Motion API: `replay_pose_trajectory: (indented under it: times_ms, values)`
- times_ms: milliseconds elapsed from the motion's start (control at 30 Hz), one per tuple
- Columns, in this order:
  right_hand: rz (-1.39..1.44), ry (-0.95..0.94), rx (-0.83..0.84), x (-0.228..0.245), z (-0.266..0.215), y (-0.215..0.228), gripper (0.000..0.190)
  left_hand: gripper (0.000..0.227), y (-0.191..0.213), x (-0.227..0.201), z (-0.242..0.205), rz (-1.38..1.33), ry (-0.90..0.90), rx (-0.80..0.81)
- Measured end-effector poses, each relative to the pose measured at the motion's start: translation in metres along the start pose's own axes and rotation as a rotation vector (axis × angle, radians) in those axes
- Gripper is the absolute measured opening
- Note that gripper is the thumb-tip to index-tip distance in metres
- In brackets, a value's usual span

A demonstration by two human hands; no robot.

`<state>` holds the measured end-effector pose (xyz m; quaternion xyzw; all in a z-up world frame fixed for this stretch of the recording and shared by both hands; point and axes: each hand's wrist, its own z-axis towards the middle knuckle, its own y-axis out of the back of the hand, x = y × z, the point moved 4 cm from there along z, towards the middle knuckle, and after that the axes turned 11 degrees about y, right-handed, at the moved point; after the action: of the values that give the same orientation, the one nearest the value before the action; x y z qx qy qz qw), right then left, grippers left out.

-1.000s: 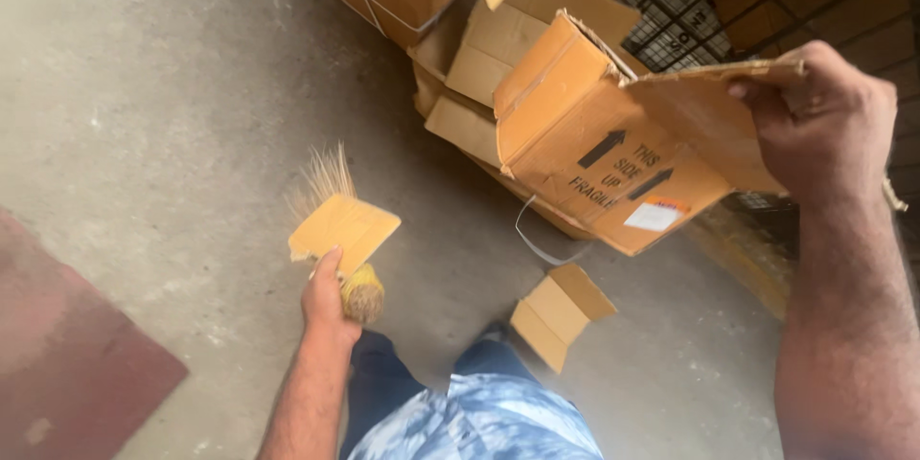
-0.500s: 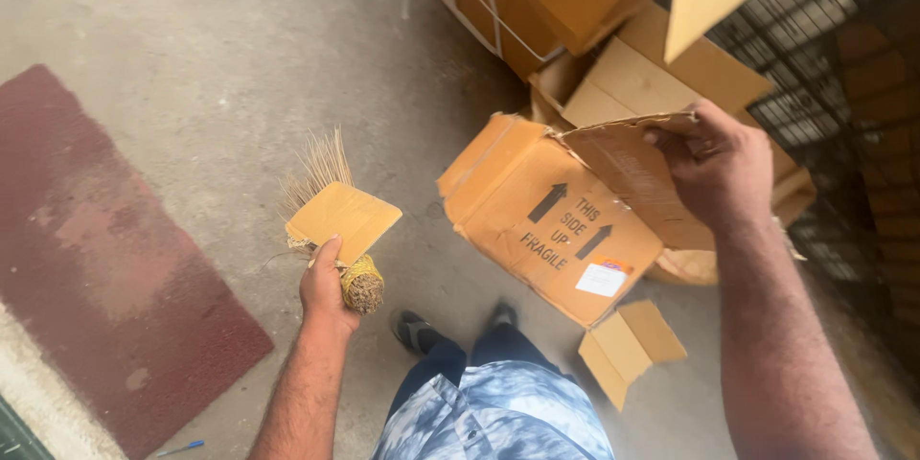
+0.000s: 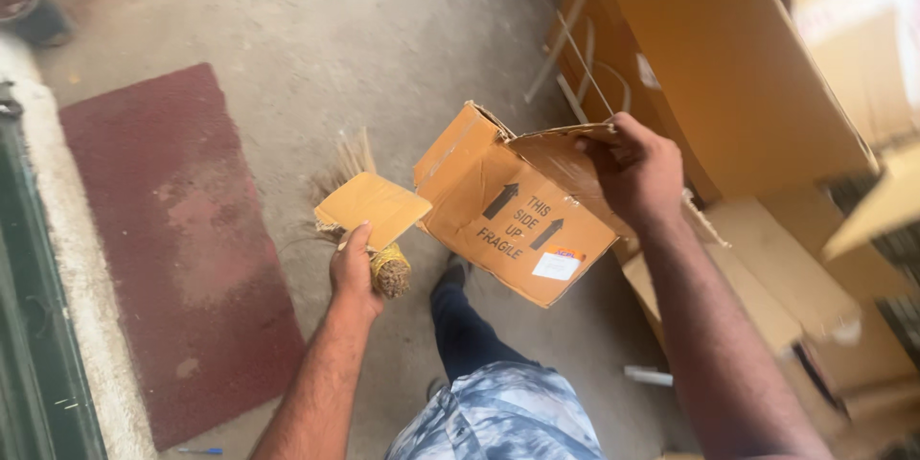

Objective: The person sweeps a concrete floor in a storage area using a traditional straw broom and a cardboard dustpan. They gather debris into a pile and then pick up a cardboard box from a stack.

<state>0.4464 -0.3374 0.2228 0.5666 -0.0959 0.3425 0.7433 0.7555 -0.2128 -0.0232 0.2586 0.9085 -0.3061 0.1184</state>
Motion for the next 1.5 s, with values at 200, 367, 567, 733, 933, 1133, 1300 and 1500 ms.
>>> replay_pose_trajectory:
  times_ms: [200, 367, 567, 733, 933, 1133, 1300, 1500]
  values:
    - [-0.070, 0.089, 0.031, -0.007, 0.162, -0.080, 0.016, 0.038, -0.089, -0.105, 0.072, -0.034, -0.094, 0.037]
    - [-0.144, 0.133, 0.056, -0.002, 0.280, -0.119, 0.026, 0.040, -0.146, -0.174, 0.117, -0.093, -0.083, 0.009]
    - [-0.149, 0.213, 0.034, -0.012, 0.426, -0.186, 0.025, 0.041, -0.205, -0.269, 0.200, -0.127, -0.137, 0.009]
    - [-0.215, 0.253, -0.006, -0.033, 0.551, -0.237, 0.030, 0.040, -0.249, -0.353, 0.294, -0.112, -0.115, 0.039]
    - [-0.265, 0.119, -0.094, -0.054, 0.692, -0.260, 0.026, 0.041, -0.333, -0.477, 0.392, -0.017, -0.079, 0.098]
    - [-0.237, 0.001, -0.213, -0.083, 0.810, -0.283, 0.018, 0.039, -0.420, -0.578, 0.485, 0.027, -0.073, 0.179]
    - [-0.254, -0.097, -0.228, -0.136, 0.913, -0.322, 0.024, 0.038, -0.489, -0.650, 0.579, 0.063, -0.078, 0.224]
    - [-0.249, -0.219, -0.173, -0.206, 1.077, -0.370, 0.025, 0.038, -0.581, -0.736, 0.688, 0.053, -0.021, 0.122]
